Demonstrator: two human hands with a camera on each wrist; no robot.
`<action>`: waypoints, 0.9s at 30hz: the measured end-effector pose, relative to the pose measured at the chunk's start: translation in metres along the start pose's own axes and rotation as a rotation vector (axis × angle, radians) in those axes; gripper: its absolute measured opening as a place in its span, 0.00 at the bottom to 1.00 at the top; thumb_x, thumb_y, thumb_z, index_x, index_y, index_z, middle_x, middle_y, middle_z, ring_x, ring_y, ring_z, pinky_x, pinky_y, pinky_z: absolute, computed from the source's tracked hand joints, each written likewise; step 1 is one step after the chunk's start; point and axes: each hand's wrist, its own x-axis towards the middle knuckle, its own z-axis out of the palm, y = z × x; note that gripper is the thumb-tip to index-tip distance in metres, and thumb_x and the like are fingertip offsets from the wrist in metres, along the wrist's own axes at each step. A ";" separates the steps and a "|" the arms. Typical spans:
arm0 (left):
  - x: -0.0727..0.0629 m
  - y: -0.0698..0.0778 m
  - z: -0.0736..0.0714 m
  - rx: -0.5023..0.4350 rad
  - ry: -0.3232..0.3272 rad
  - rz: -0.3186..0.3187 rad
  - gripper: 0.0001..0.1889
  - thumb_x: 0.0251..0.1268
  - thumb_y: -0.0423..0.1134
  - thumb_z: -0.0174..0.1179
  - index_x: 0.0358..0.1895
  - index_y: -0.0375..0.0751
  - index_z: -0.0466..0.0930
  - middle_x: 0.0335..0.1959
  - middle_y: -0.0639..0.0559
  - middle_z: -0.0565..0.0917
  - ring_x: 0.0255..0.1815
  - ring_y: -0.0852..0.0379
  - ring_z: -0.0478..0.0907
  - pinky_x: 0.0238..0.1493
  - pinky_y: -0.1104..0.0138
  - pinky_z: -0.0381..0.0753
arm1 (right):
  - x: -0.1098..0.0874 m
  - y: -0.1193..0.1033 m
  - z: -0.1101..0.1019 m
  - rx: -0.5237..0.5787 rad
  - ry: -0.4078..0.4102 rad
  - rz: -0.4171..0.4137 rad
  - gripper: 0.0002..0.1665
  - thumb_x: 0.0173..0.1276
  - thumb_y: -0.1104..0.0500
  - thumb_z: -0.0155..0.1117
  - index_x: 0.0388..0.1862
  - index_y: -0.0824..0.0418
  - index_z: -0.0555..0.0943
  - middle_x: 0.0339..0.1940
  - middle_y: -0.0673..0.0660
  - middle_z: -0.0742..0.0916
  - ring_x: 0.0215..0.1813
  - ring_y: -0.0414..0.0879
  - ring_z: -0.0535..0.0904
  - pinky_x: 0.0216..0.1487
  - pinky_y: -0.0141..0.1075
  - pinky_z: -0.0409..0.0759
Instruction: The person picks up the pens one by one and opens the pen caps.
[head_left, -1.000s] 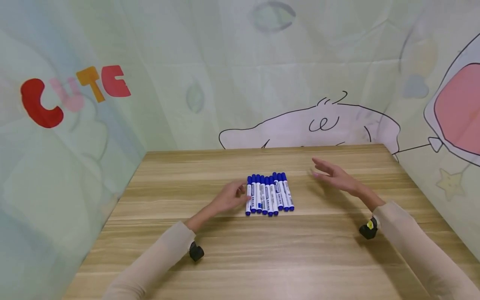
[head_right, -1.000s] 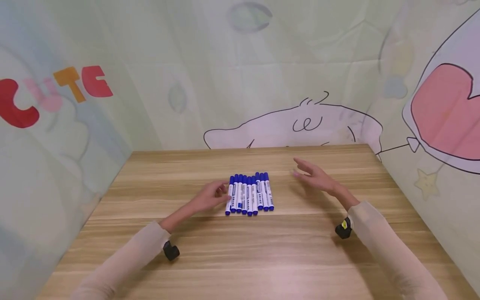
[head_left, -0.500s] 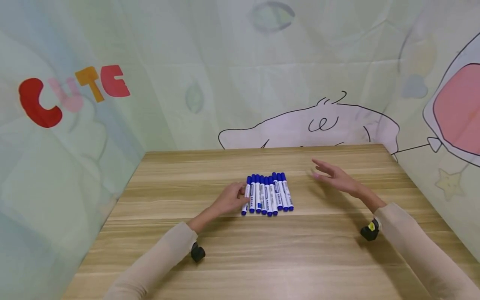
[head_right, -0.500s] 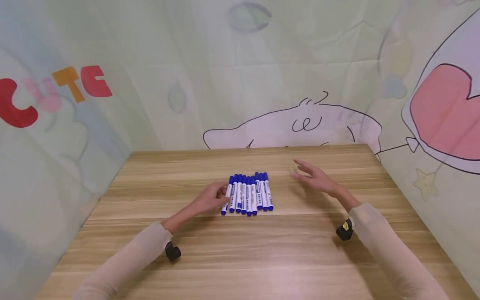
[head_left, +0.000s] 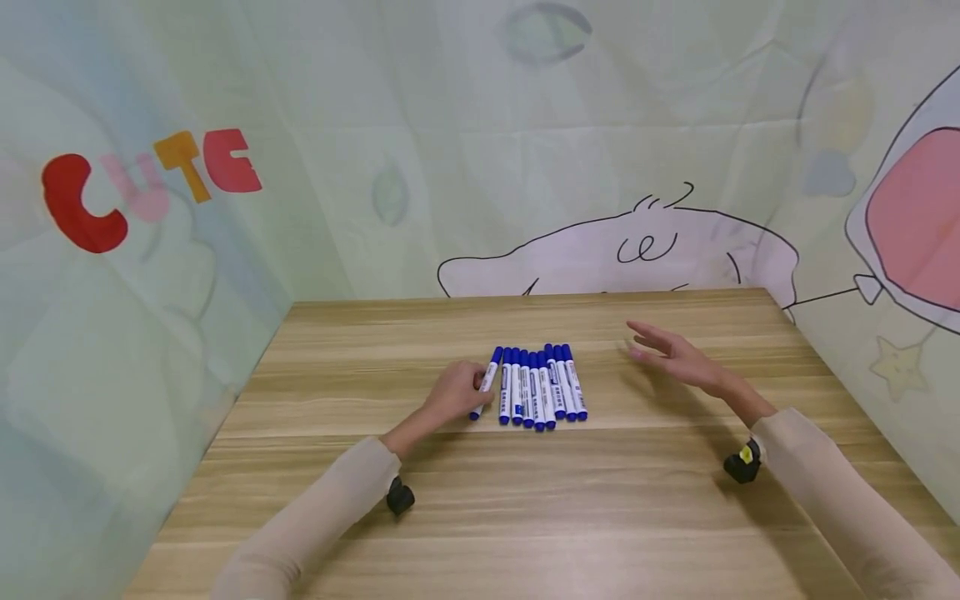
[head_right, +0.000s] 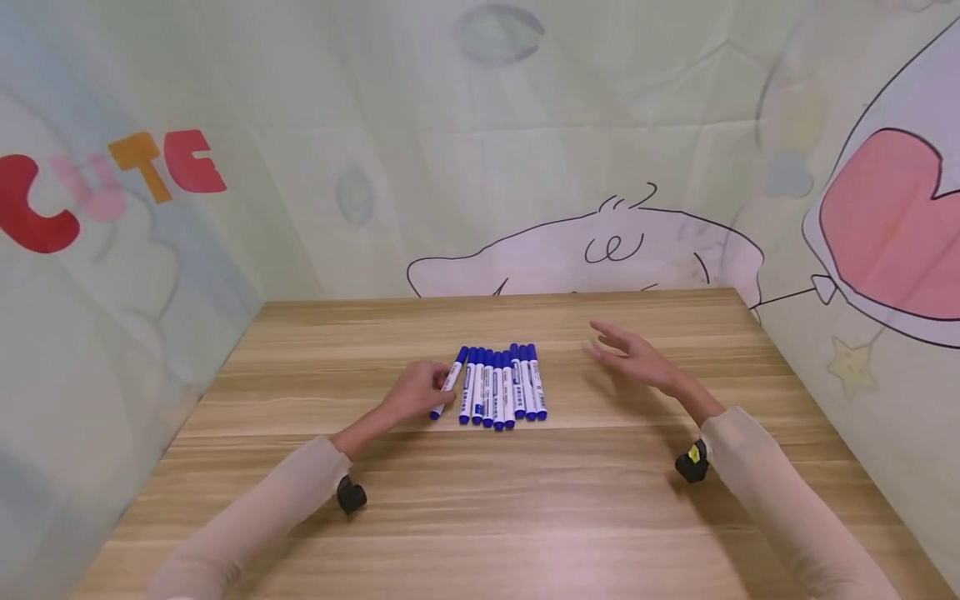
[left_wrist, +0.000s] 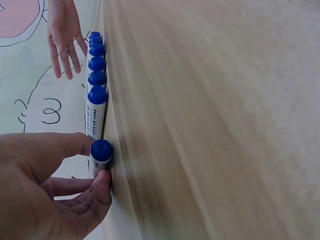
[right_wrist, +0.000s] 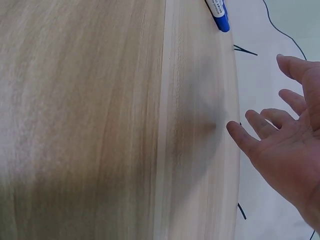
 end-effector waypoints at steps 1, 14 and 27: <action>0.000 -0.001 0.000 -0.005 0.005 -0.005 0.11 0.54 0.31 0.68 0.23 0.40 0.73 0.18 0.59 0.67 0.20 0.63 0.62 0.23 0.74 0.57 | -0.001 0.000 0.000 0.003 -0.001 0.002 0.39 0.82 0.52 0.53 0.83 0.64 0.52 0.83 0.69 0.57 0.81 0.71 0.55 0.77 0.69 0.53; -0.004 -0.005 -0.012 -0.092 0.007 -0.034 0.19 0.59 0.32 0.69 0.55 0.33 0.85 0.34 0.46 0.86 0.29 0.59 0.78 0.26 0.73 0.74 | -0.001 -0.007 0.002 0.015 -0.024 -0.018 0.41 0.82 0.52 0.54 0.83 0.65 0.51 0.83 0.70 0.57 0.80 0.71 0.57 0.77 0.66 0.56; 0.004 -0.003 -0.026 -0.216 -0.029 -0.020 0.17 0.61 0.28 0.68 0.54 0.32 0.85 0.40 0.40 0.87 0.33 0.56 0.80 0.28 0.73 0.78 | 0.006 -0.016 0.009 0.063 -0.072 -0.018 0.34 0.81 0.53 0.55 0.79 0.65 0.61 0.74 0.69 0.75 0.75 0.66 0.70 0.74 0.62 0.67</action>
